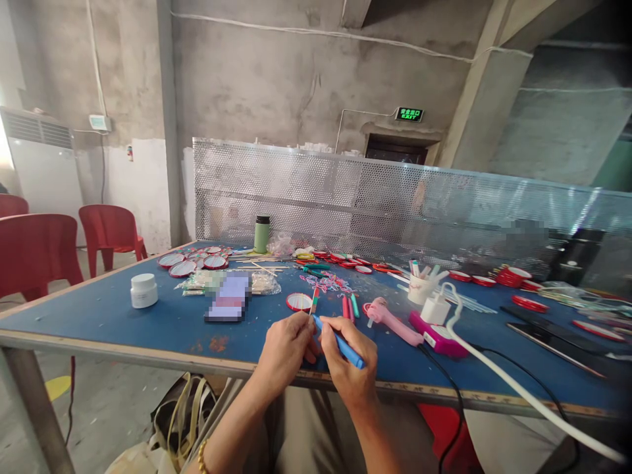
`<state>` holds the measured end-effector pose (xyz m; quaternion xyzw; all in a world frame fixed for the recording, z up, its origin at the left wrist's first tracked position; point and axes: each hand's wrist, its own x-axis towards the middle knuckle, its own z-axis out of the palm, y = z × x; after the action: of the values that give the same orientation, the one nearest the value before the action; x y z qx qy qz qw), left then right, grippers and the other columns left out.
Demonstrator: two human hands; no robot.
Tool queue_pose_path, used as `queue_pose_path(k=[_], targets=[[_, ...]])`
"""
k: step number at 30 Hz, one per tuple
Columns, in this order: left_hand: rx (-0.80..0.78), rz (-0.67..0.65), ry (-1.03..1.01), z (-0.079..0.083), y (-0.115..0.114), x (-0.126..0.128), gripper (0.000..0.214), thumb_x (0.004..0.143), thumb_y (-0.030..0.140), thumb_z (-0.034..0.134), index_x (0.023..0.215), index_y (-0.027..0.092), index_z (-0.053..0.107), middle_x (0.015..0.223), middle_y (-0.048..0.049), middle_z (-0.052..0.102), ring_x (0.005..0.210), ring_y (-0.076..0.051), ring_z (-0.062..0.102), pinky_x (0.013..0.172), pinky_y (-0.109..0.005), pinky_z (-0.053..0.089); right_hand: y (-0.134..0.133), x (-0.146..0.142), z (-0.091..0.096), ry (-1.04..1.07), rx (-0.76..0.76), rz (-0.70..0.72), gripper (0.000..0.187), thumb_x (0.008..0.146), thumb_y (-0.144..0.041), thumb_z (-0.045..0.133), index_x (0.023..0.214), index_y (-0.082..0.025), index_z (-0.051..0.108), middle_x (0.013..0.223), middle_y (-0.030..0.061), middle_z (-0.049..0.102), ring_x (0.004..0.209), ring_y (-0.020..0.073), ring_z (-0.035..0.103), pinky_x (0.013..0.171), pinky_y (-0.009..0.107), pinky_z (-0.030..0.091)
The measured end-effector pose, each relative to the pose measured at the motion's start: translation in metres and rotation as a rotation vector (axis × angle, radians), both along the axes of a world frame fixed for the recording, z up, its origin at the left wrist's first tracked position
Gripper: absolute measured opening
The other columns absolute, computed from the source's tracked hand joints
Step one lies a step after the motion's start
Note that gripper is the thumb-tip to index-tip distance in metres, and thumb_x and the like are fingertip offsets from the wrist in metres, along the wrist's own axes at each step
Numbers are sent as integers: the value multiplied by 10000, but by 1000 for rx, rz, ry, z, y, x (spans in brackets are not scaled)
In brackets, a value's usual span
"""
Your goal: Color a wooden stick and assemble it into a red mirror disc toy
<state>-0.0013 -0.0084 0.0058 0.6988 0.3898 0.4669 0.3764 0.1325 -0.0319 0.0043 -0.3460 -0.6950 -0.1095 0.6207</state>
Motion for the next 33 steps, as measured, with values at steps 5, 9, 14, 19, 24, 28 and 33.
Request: queue_pose_path(k=[5,9,14,19,24,28,33], targets=[[-2,4,7,1,0,0,273,909,365,447,685,221,502,543,49,639,514,-122,597,545,-198,407,0,0,0,0,-11,-3,159,950,-162,557,853,-178,682,687,5,682,600,131,650,618,226,498],[-2,3,9,1,-1,0,279,910,371,450,680,221,499,532,49,632,514,-123,597,550,-198,414,1,0,0,-1,0,-10,166,951,-163,551,850,-174,682,688,8,683,606,130,651,627,225,499],[-4,0,1,0,0,0,272,911,371,455,692,219,512,534,48,633,513,-126,607,548,-200,421,1,0,1,3,8,-9,173,948,-157,548,840,-177,681,683,3,678,602,126,648,624,219,498],[-5,-8,-18,-2,2,1,257,911,365,463,714,216,532,552,42,642,523,-131,627,552,-203,431,0,0,1,16,16,-11,159,943,-154,555,850,-179,681,678,1,682,585,127,650,611,221,503],[-11,-15,-35,-3,1,1,256,914,372,457,726,216,534,570,37,648,530,-136,640,551,-205,434,-1,0,0,31,19,-19,151,943,-159,556,866,-182,684,669,-2,684,577,131,657,606,226,513],[-7,1,-10,0,-1,1,279,909,366,458,674,219,487,529,46,620,508,-124,603,534,-198,411,-1,0,1,6,17,-14,154,943,-159,557,867,-184,689,689,2,697,604,134,673,625,225,514],[-6,1,-1,3,-3,0,273,906,355,455,669,222,479,529,51,621,504,-119,588,533,-199,402,0,0,1,-4,9,-15,164,946,-168,554,851,-183,687,684,3,693,599,133,665,618,226,506]])
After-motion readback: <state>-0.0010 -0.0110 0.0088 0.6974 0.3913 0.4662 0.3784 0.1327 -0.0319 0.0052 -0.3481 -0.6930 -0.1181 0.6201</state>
